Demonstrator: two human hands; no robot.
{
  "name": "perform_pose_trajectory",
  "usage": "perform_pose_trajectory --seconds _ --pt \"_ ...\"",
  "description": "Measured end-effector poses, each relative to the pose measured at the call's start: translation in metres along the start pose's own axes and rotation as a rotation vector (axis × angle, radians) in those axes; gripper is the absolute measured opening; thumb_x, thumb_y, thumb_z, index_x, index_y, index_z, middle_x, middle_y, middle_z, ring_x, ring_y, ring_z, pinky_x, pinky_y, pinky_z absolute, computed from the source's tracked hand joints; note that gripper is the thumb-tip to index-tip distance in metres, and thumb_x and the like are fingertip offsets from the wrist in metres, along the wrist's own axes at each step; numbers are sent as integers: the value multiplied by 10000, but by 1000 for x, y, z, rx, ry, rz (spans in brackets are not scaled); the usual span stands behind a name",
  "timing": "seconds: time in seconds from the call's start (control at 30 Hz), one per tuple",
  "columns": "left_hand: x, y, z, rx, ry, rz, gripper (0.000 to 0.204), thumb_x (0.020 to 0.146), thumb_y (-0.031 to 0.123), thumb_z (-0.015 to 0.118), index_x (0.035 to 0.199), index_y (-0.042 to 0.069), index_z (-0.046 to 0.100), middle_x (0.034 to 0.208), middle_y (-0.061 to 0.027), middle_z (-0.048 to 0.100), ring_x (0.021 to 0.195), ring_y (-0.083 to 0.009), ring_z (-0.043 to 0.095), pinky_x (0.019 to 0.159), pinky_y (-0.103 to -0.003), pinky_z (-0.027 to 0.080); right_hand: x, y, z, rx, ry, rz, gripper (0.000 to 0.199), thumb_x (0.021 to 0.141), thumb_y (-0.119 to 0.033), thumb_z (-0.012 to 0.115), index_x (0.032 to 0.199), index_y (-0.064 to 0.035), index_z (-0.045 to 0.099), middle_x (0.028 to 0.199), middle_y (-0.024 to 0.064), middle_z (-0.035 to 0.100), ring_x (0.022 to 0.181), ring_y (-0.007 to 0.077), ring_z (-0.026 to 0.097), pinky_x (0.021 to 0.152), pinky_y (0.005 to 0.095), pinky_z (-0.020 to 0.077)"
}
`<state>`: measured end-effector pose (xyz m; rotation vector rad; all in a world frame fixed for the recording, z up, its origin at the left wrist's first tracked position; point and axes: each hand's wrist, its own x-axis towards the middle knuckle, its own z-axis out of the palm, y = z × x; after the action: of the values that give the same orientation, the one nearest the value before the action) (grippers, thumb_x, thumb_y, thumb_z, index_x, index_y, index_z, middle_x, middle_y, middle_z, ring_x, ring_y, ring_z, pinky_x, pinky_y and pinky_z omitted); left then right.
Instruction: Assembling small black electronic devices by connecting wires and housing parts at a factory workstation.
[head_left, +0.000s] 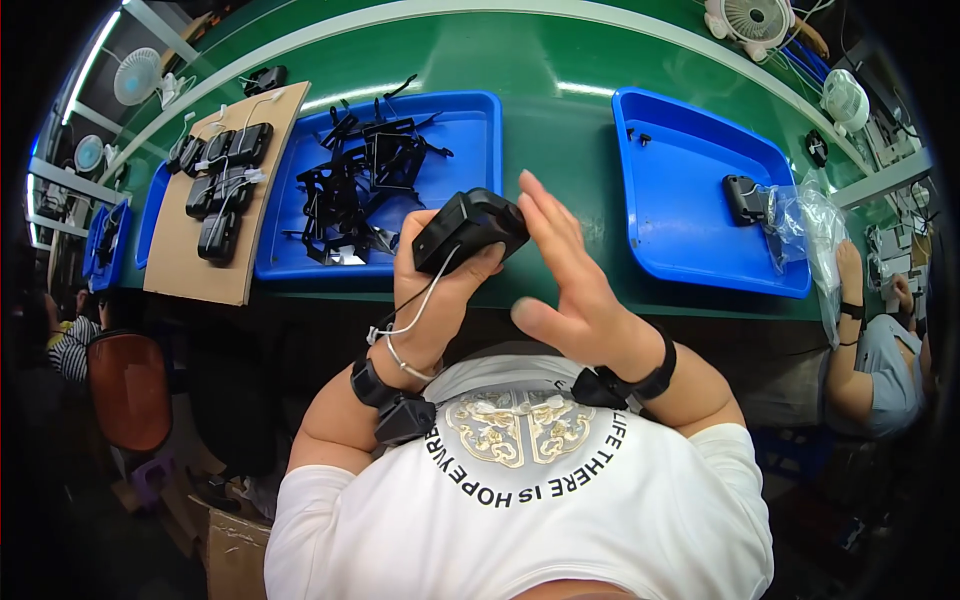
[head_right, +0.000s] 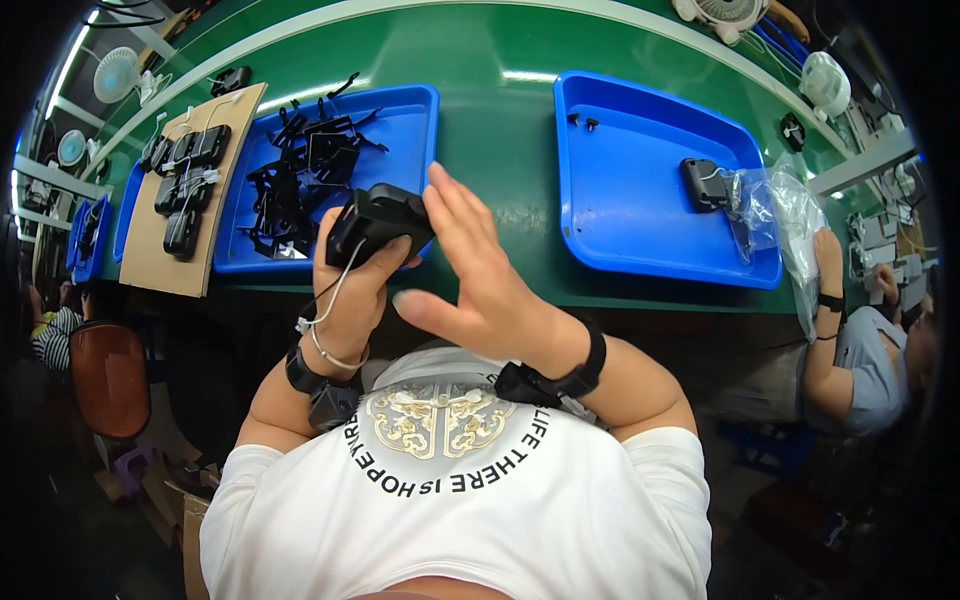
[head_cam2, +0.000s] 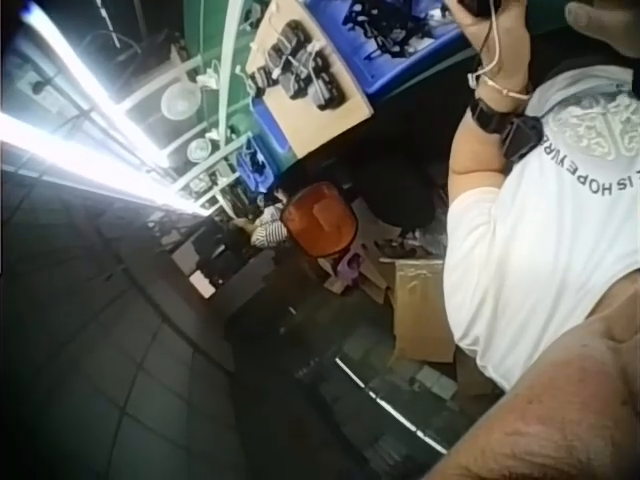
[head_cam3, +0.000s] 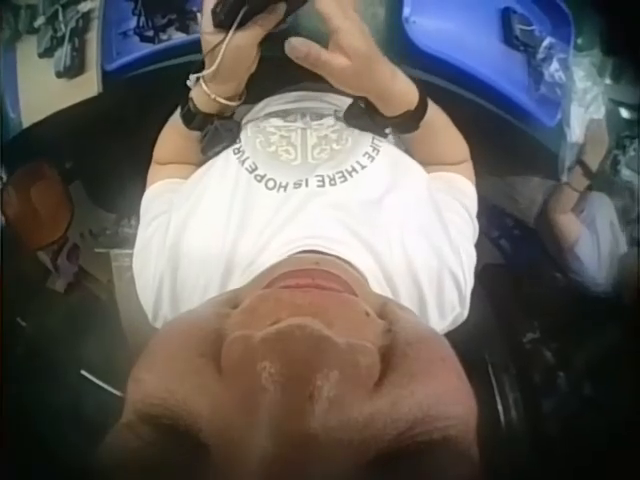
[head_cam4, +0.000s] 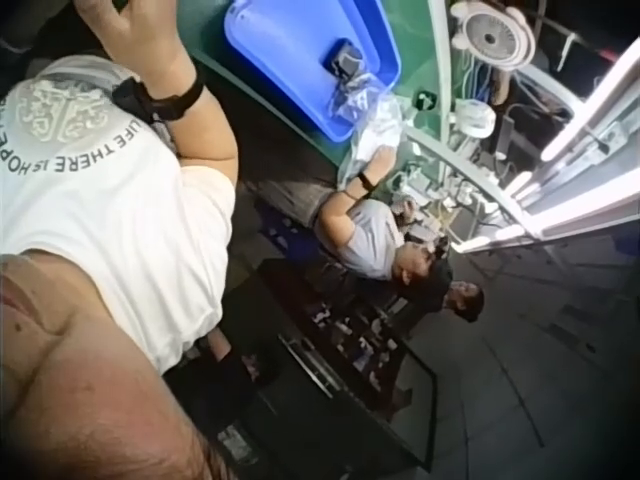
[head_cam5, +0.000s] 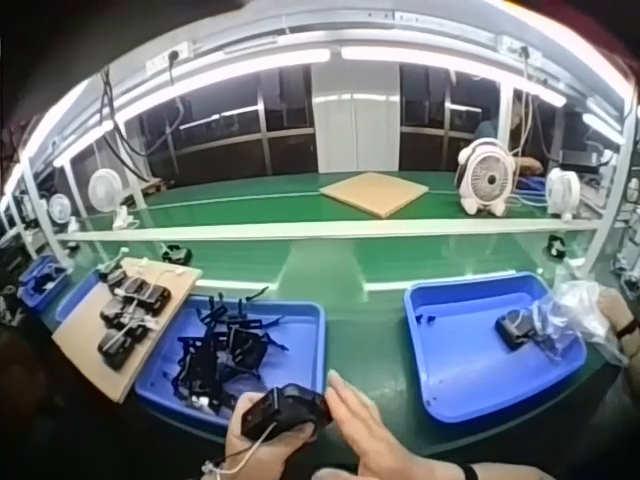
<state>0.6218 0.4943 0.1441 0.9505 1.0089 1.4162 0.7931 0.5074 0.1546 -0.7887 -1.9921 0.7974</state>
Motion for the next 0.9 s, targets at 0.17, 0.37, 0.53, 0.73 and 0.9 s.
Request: perform_pose_trajectory --seconds 0.17,0.37,0.53,0.73,0.9 --pt "7 5 -3 -22 36 22 336 758 25 696 997 43 459 889 -62 608 765 -125 594 644 -251 505 11 5 4 46 -30 12 569 890 -321 449 1345 2 339 1440 219 198 1342 347 165 1070 421 123" --pt "16 6 -12 -7 31 20 337 766 49 696 996 47 450 889 -60 605 765 -120 591 637 -243 506 10 -16 8 117 -125 -128 542 844 -144 451 1343 26 323 1431 231 210 1340 348 177 1073 410 134" --pt "6 2 -5 -52 81 11 339 770 67 696 991 49 440 891 -61 599 756 -112 585 618 -236 501 11 1 16 47 -22 7 599 771 -62 426 1350 32 305 1434 231 203 1341 351 181 1076 410 125" --pt "16 -7 -17 -30 71 -10 346 773 78 692 1000 57 431 886 -59 587 742 -103 574 594 -234 491 7 5 28 54 -82 -168 581 819 -107 416 1363 34 271 1440 226 189 1347 328 175 1077 389 131" --pt "16 -4 -16 38 56 -14 355 778 87 687 1014 62 423 876 -55 581 731 -100 569 593 -230 490 15 13 17 97 -1 182 569 901 -246 390 1370 42 244 1442 229 177 1348 323 171 1079 382 122"
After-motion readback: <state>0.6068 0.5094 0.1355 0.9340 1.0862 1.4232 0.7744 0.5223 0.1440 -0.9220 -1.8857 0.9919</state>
